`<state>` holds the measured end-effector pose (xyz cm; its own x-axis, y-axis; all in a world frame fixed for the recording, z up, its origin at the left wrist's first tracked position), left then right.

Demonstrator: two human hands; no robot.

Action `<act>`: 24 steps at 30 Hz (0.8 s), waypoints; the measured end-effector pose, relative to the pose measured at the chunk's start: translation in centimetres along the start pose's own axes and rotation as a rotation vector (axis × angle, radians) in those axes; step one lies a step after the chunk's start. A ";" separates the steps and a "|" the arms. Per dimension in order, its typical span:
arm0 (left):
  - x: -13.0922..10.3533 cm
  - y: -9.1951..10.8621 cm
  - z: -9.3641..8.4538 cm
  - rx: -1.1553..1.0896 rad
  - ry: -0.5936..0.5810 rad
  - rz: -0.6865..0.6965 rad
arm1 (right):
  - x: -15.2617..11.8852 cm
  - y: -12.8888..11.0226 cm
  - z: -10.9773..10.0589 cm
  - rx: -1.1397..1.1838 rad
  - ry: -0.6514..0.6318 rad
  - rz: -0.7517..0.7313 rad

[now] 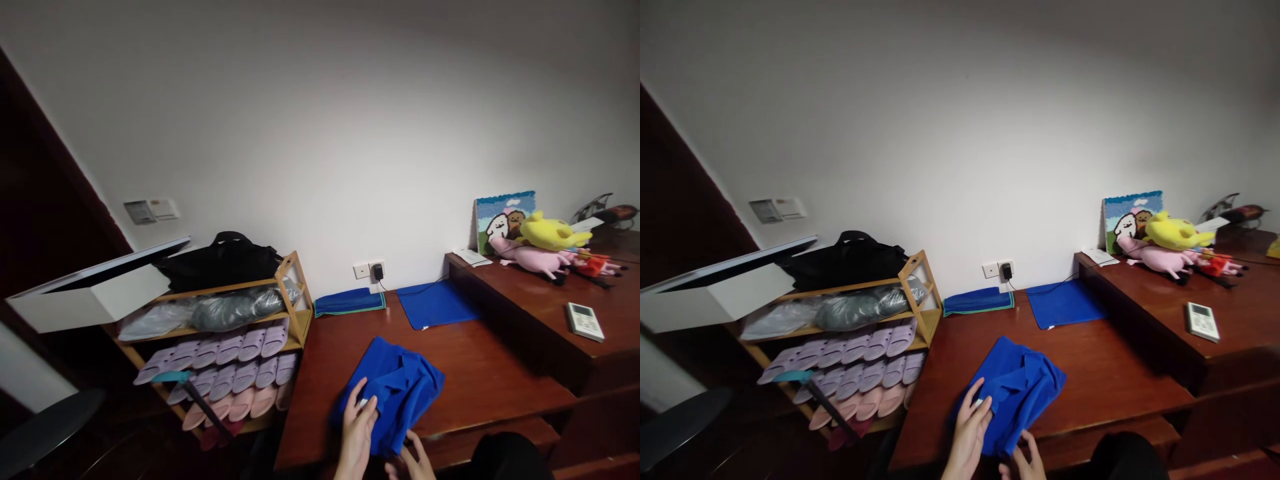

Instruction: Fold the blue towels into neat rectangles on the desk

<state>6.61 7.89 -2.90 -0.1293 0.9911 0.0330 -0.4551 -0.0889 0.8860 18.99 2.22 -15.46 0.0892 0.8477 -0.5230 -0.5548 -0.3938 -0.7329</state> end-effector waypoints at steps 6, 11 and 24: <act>-0.5 2.2 1.1 0.005 -0.057 0.006 | -0.8 -3.1 0.3 -0.371 0.086 -0.315; 0.3 5.9 2.2 0.055 0.013 0.143 | -0.6 -5.1 1.6 -0.411 0.134 -0.397; 7.8 22.8 -12.6 0.002 0.591 0.449 | -4.7 -29.9 -13.4 -0.039 0.394 -0.577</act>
<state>-15.89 12.29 11.72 -0.7554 0.6404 0.1388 -0.2450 -0.4726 0.8465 46.21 5.23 3.08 0.6583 0.7357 -0.1593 -0.2994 0.0617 -0.9521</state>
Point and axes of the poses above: each hand's wrist, its own x-axis towards the middle knuckle, its own z-axis out of the palm, y = z × x, the point moved 7 cm from there along x, towards the middle knuckle, and after that the axes turned 10 degrees about z, right-handed, at the moved point
